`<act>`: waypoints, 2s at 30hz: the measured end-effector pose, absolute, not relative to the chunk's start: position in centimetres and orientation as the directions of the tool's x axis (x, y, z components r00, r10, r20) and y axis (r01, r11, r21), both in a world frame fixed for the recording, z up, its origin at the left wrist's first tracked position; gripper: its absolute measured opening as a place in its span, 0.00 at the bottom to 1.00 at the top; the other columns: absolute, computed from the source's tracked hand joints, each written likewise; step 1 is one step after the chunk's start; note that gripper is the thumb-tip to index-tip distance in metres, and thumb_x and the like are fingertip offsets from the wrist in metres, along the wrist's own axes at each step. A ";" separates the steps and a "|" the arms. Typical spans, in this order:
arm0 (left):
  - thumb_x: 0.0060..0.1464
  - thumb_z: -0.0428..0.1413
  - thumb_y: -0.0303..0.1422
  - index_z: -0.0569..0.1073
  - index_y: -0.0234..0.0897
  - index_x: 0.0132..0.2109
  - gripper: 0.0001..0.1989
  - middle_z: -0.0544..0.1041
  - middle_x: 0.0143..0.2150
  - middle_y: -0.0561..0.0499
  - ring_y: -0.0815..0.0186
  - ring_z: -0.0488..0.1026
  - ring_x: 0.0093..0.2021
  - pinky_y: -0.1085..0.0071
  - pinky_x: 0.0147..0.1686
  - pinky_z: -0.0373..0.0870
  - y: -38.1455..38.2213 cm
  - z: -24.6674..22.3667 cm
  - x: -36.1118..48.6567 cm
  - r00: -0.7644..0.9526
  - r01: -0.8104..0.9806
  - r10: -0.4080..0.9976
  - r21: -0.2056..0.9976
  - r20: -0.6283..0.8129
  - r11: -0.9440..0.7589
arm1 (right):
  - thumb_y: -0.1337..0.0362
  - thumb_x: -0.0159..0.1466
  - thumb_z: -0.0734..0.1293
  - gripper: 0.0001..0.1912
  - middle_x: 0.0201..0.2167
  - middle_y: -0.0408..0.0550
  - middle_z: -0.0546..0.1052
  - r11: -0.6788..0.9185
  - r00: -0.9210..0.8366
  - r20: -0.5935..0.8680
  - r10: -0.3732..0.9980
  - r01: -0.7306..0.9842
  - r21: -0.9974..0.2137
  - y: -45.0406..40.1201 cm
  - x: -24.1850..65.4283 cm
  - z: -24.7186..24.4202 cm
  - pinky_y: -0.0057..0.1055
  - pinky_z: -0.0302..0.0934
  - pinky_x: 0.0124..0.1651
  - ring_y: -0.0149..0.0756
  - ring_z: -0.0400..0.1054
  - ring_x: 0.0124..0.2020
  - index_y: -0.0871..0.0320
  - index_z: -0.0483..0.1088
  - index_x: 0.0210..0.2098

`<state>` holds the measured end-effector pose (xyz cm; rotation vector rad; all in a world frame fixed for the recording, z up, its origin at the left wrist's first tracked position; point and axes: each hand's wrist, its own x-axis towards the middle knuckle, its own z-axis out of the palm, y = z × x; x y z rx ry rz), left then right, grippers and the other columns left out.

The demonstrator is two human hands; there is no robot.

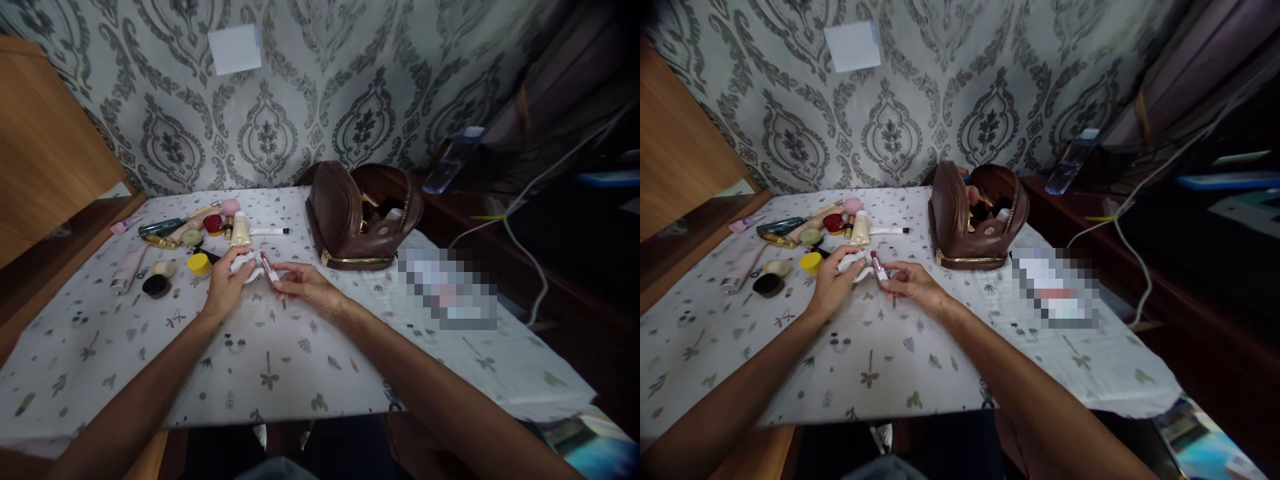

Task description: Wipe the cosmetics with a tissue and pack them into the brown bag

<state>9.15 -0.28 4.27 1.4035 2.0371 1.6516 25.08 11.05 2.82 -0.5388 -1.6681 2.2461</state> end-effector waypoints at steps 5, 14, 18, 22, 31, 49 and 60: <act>0.56 0.56 0.33 0.75 0.37 0.43 0.08 0.79 0.41 0.50 0.63 0.75 0.41 0.69 0.43 0.70 -0.4 4.5 9.8 -0.424 0.684 0.736 0.719 0.527 -0.121 | 0.59 0.52 0.77 0.30 0.23 0.40 0.76 -0.303 -0.917 -0.085 0.390 -0.040 -0.952 10.9 25.1 2.4 0.23 0.55 0.25 0.28 0.70 0.24 0.58 0.70 0.52; 0.60 0.54 0.27 0.75 0.37 0.44 0.07 0.78 0.41 0.48 0.64 0.75 0.43 0.68 0.45 0.71 -0.7 4.3 10.3 -0.171 0.814 0.741 0.517 0.649 -0.266 | 0.55 0.54 0.77 0.32 0.27 0.41 0.77 -0.349 -0.890 -0.063 0.451 -0.111 -0.930 10.8 25.1 2.2 0.25 0.61 0.30 0.31 0.74 0.28 0.57 0.68 0.54; 0.60 0.54 0.26 0.75 0.37 0.45 0.08 0.77 0.43 0.46 0.62 0.75 0.46 0.66 0.46 0.71 -0.8 4.3 11.0 -0.047 0.825 0.765 0.457 0.642 -0.333 | 0.52 0.49 0.79 0.32 0.27 0.40 0.76 -0.419 -0.854 -0.065 0.517 -0.186 -0.888 11.0 24.9 2.4 0.26 0.63 0.31 0.30 0.73 0.27 0.56 0.70 0.49; 0.60 0.53 0.23 0.74 0.38 0.47 0.10 0.77 0.44 0.46 0.63 0.74 0.46 0.65 0.46 0.71 -0.9 4.2 11.3 0.065 0.819 0.755 0.398 0.652 -0.414 | 0.51 0.50 0.78 0.25 0.25 0.37 0.73 -0.412 -0.819 -0.060 0.570 -0.222 -0.884 11.0 24.8 2.7 0.24 0.62 0.28 0.26 0.68 0.24 0.57 0.72 0.41; 0.61 0.53 0.28 0.75 0.38 0.45 0.08 0.77 0.42 0.47 0.63 0.75 0.45 0.66 0.47 0.71 -1.1 4.8 11.1 -0.070 0.794 0.777 0.506 0.625 -0.336 | 0.50 0.52 0.76 0.23 0.28 0.43 0.76 -0.405 -0.872 -0.105 0.479 -0.113 -0.907 11.0 25.3 3.5 0.22 0.59 0.21 0.32 0.75 0.25 0.59 0.72 0.39; 0.62 0.53 0.30 0.75 0.38 0.44 0.07 0.78 0.43 0.46 0.63 0.75 0.46 0.66 0.48 0.70 -1.3 5.4 11.0 -0.003 0.754 0.806 0.531 0.591 -0.387 | 0.50 0.50 0.77 0.25 0.23 0.37 0.73 -0.405 -0.859 -0.100 0.502 -0.131 -0.905 11.0 25.2 3.5 0.21 0.54 0.21 0.25 0.68 0.19 0.59 0.71 0.39; 0.59 0.54 0.32 0.75 0.38 0.44 0.08 0.79 0.42 0.48 0.61 0.75 0.44 0.65 0.47 0.70 -1.3 5.4 10.5 -0.304 0.760 0.760 0.627 0.574 -0.170 | 0.53 0.56 0.74 0.25 0.30 0.46 0.77 -0.424 -0.935 -0.075 0.346 -0.084 -0.902 10.7 25.4 3.8 0.22 0.56 0.19 0.35 0.75 0.26 0.59 0.71 0.49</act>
